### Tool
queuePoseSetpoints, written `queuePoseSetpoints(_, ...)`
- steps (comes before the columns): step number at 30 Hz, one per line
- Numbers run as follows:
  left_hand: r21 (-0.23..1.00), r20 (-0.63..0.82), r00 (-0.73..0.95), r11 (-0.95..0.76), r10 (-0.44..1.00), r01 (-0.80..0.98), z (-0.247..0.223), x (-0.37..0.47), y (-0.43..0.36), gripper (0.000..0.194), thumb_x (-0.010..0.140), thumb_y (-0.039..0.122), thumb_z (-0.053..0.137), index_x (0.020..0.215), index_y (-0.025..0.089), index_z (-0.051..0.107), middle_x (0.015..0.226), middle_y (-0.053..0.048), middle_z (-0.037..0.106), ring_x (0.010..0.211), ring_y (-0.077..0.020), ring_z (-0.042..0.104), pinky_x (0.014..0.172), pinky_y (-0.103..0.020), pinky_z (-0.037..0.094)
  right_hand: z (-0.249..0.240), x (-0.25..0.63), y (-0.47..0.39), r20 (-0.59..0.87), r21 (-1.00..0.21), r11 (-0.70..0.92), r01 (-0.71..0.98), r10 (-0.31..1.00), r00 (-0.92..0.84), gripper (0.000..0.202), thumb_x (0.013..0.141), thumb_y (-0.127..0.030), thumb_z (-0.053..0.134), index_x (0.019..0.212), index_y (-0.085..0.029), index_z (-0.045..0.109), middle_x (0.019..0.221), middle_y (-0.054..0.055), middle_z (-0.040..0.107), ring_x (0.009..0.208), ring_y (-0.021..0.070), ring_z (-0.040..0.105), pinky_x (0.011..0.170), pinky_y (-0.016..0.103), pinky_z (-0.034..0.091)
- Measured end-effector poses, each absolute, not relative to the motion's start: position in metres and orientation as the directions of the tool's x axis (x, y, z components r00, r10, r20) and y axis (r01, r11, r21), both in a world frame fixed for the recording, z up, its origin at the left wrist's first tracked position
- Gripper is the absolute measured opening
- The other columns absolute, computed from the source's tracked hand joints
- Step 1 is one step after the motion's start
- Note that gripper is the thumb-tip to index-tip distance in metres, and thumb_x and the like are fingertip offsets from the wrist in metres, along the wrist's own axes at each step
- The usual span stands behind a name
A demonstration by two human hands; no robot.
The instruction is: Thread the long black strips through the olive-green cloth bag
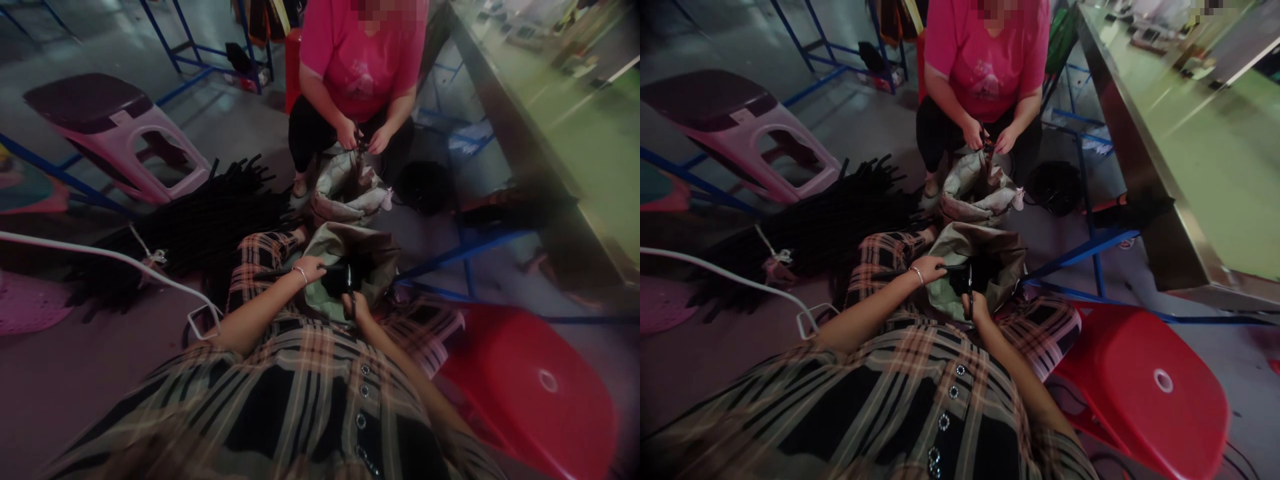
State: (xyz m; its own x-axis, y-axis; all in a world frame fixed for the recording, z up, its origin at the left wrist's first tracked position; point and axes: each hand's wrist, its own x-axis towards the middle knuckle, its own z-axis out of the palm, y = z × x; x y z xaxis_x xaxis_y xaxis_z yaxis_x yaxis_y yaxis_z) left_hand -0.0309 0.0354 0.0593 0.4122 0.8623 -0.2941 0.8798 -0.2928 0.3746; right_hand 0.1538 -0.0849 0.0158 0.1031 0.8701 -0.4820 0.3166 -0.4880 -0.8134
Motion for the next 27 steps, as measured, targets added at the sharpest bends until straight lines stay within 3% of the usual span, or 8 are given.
queuePoseSetpoints(7, 0.437, -0.219, 0.411, -0.288, 0.885, 0.852, 0.070, -0.025, 0.031, 0.029, 0.080, 0.036, 0.054, 0.102, 0.025, 0.069, 0.103, -0.002, 0.070, 0.096, -0.0192, 0.062, 0.079, -0.025, 0.046, 0.020, 0.152, -0.088, -0.466, -0.846, -0.425, 0.321, 0.883, -0.059, 0.020, 0.075, -0.036, 0.047, 0.067, -0.018, 0.052, 0.055, 0.000, 0.056, 0.052, 0.0121, 0.052, 0.051, 0.022, 0.039)
queuePoseSetpoints(14, 0.486, -0.220, 0.529, -0.378, 0.819, 0.788, 0.069, -0.016, 0.021, 0.033, 0.080, 0.032, 0.055, 0.110, 0.027, 0.068, 0.110, -0.001, 0.069, 0.102, -0.0206, 0.061, 0.086, -0.029, 0.046, 0.015, 0.152, -0.085, -0.481, -0.844, -0.441, 0.305, 0.874, -0.068, 0.023, 0.074, -0.039, 0.046, 0.071, -0.018, 0.053, 0.058, 0.000, 0.057, 0.057, 0.0134, 0.053, 0.055, 0.022, 0.039)
queuePoseSetpoints(27, 0.447, -0.242, 0.578, -0.439, 0.779, 0.779, 0.073, -0.020, 0.026, 0.032, 0.081, 0.029, 0.052, 0.107, 0.029, 0.069, 0.105, 0.001, 0.070, 0.099, -0.0189, 0.062, 0.083, -0.026, 0.047, 0.010, 0.152, -0.091, -0.477, -0.826, -0.443, 0.348, 0.879, -0.012, 0.017, 0.074, -0.031, 0.049, 0.067, -0.017, 0.053, 0.052, -0.001, 0.053, 0.045, 0.0106, 0.048, 0.043, 0.021, 0.035)
